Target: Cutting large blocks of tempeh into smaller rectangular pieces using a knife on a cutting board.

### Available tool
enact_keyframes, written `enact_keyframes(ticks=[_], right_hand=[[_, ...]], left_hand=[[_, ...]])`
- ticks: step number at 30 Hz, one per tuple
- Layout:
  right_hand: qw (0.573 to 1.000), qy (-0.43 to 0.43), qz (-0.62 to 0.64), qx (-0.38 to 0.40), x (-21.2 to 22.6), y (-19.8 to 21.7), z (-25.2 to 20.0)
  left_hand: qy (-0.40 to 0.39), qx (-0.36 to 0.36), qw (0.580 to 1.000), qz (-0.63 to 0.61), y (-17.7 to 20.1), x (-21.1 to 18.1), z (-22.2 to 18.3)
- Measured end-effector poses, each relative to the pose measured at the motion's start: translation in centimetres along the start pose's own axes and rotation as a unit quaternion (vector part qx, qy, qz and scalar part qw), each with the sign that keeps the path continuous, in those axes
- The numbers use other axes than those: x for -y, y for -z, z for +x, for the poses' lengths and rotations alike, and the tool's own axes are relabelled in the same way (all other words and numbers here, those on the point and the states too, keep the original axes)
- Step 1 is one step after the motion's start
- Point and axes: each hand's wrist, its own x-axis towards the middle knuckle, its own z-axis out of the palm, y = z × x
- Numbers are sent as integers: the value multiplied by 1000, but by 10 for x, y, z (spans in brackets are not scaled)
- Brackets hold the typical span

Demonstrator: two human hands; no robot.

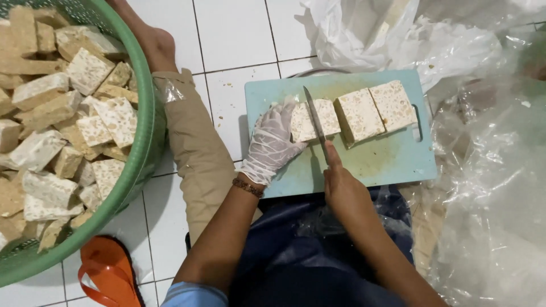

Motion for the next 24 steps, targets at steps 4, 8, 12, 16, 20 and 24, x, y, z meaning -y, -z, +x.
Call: enact_keyframes(ticks=[4,8,12,16,20,24], right_hand=[[999,29,-23,5,-17,-24,11],[998,58,-26,-4,-20,-16,14],[990,-63,82,94,-17,25,7],[989,-92,74,90,-10,29,-9],[992,-64,74,78,-7,26,-18],[992,-45,80,85,1,26,-20]], left_hand=[[-17,-14,997,71,8,-12,-5],[-25,-20,989,146,7,-35,12],[21,-18,988,-153,34,-42,-3],[9,-75,933,-352,28,-36,-47],[51,-56,985,-153,22,-21,-58],[146,-20,968,-204,7,-1,-35]])
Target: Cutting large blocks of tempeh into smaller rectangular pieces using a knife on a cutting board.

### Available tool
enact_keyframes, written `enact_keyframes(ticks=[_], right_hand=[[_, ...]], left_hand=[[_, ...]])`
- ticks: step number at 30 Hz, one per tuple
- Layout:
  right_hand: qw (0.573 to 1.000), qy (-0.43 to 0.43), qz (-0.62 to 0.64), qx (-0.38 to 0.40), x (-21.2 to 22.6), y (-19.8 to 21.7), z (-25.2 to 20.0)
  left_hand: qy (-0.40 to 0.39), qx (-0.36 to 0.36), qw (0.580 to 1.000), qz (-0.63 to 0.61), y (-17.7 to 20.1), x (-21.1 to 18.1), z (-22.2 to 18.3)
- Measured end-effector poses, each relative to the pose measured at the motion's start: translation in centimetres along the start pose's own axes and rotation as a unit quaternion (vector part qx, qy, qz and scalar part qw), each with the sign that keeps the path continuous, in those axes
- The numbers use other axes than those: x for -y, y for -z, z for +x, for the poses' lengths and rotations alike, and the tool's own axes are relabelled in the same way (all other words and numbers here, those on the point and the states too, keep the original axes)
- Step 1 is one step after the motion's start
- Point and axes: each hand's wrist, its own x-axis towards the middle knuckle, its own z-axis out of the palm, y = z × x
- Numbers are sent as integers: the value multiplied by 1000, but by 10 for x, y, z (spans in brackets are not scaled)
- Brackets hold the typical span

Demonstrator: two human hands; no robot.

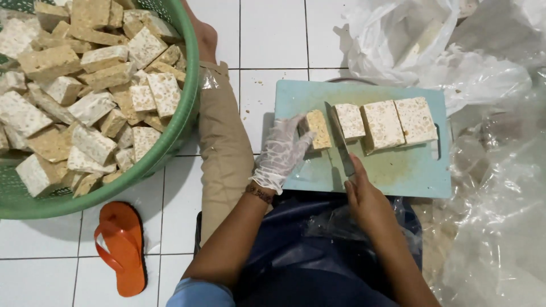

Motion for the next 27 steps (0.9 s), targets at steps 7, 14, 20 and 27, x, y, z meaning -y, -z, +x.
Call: enact_keyframes(ticks=[7,14,20,27], right_hand=[[1000,20,14,-9,7,-3,-4],[1000,27,8,-5,14,-5,-3],[1000,15,-10,7,23,-8,-6],[997,51,-57,7,14,-25,7]], left_hand=[[150,-11,938,-313,-17,-1,14],[145,-21,928,-342,-2,-20,-3],[149,-22,935,-322,-8,-13,0],[145,-11,935,-323,-3,-17,-3]])
